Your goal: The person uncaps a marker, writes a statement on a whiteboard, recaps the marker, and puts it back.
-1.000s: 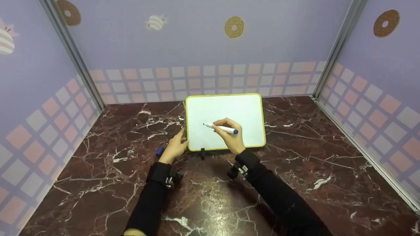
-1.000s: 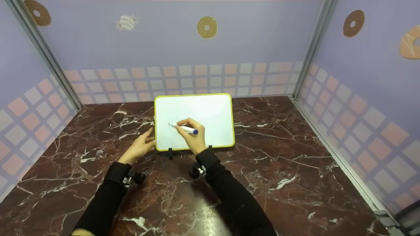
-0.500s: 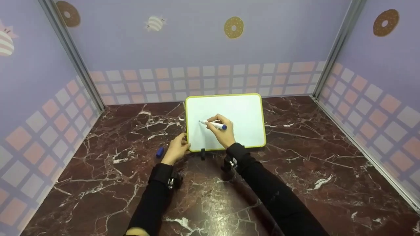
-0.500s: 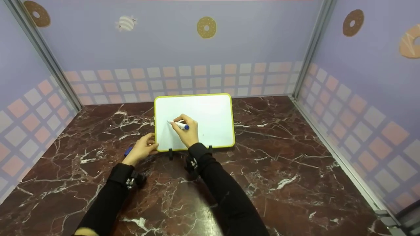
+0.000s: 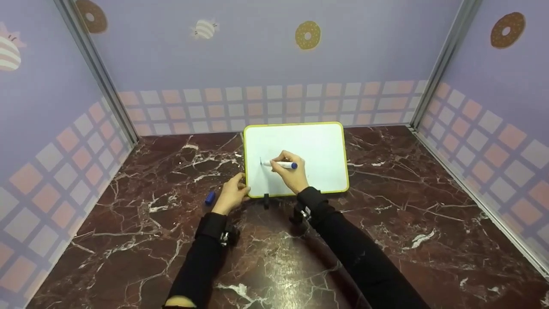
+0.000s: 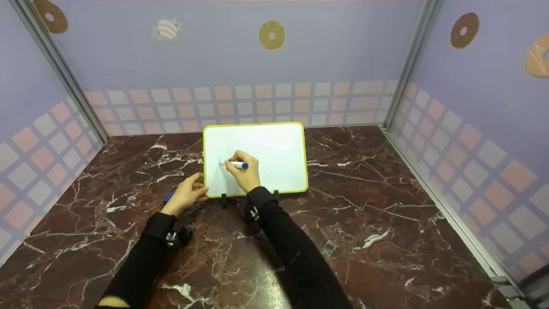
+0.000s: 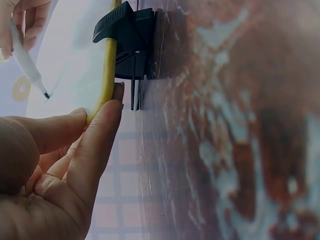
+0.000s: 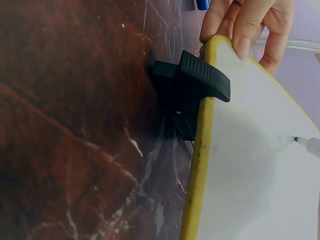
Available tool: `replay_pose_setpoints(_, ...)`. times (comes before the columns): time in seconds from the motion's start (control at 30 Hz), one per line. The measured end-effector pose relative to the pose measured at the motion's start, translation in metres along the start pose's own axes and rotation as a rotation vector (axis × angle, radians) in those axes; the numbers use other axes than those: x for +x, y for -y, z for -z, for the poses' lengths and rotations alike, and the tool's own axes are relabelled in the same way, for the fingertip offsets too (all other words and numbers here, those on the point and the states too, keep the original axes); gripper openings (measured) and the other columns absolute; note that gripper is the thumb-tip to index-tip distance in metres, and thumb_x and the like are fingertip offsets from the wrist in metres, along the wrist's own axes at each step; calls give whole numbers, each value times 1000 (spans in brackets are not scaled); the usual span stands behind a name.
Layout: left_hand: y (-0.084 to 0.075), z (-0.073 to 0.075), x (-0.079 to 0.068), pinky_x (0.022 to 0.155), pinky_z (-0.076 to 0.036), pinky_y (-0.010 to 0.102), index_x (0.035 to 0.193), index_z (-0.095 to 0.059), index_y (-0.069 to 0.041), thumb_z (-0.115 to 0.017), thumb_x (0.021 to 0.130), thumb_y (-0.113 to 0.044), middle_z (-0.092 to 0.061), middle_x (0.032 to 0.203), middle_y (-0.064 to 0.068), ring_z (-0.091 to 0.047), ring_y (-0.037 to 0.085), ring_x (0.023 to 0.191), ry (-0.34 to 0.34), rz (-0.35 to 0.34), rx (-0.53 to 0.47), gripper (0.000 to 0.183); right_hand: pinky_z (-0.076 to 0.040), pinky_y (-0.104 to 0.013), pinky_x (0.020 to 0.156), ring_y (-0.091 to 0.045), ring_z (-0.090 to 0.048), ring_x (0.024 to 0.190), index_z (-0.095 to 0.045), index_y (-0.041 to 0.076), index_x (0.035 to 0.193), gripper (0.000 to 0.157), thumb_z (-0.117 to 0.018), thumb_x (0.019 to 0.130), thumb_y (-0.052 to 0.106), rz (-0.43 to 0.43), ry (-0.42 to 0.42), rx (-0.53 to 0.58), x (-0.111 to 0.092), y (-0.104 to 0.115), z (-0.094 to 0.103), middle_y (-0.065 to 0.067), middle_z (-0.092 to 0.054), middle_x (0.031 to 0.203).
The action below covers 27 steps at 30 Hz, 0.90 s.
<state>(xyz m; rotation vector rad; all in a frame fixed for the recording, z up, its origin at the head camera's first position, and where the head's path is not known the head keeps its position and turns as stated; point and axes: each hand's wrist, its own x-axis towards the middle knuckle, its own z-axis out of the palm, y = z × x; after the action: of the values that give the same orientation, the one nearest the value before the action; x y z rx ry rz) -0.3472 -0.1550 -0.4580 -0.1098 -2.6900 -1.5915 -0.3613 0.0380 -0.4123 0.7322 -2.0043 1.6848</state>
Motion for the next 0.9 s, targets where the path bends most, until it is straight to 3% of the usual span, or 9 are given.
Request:
replay_pose_setpoints(0.23, 0, 1, -2, 82, -64, 37, 143, -41, 7, -56, 97, 4, -61, 118, 36, -68, 42, 101, 4, 2, -1, 48, -56, -22, 61, -39, -67, 68, -57, -13, 76, 15, -64, 89, -9, 7, 40, -26, -6, 0, 0, -28, -69, 81)
replay_pose_setpoints(0.5, 0, 0, -2, 83, -63, 38, 141, -43, 6, -57, 97, 3, -60, 120, 36, -67, 44, 105, 9, -1, 0, 47, -60, -25, 67, -42, -68, 72, -60, -14, 82, 11, -64, 90, -7, 40, -38, -6, -7, 2, -1, -29, -69, 84)
replay_pose_setpoints(0.7, 0, 1, -2, 86, -63, 39, 146, -38, 6, -56, 98, 3, -58, 124, 37, -66, 44, 108, 16, 10, -3, 52, -63, -28, 73, -42, -70, 75, -60, -14, 84, 12, -65, 91, -6, 39, -25, -16, -5, 1, -1, -30, -70, 91)
replay_pose_setpoints(0.9, 1, 1, -2, 84, -63, 37, 145, -40, 5, -56, 97, 3, -58, 123, 37, -66, 43, 107, 10, 5, 3, 50, -60, -22, 67, -43, -68, 73, -59, -13, 80, 12, -64, 90, -8, 31, -76, -30, -4, -1, 2, -29, -69, 86)
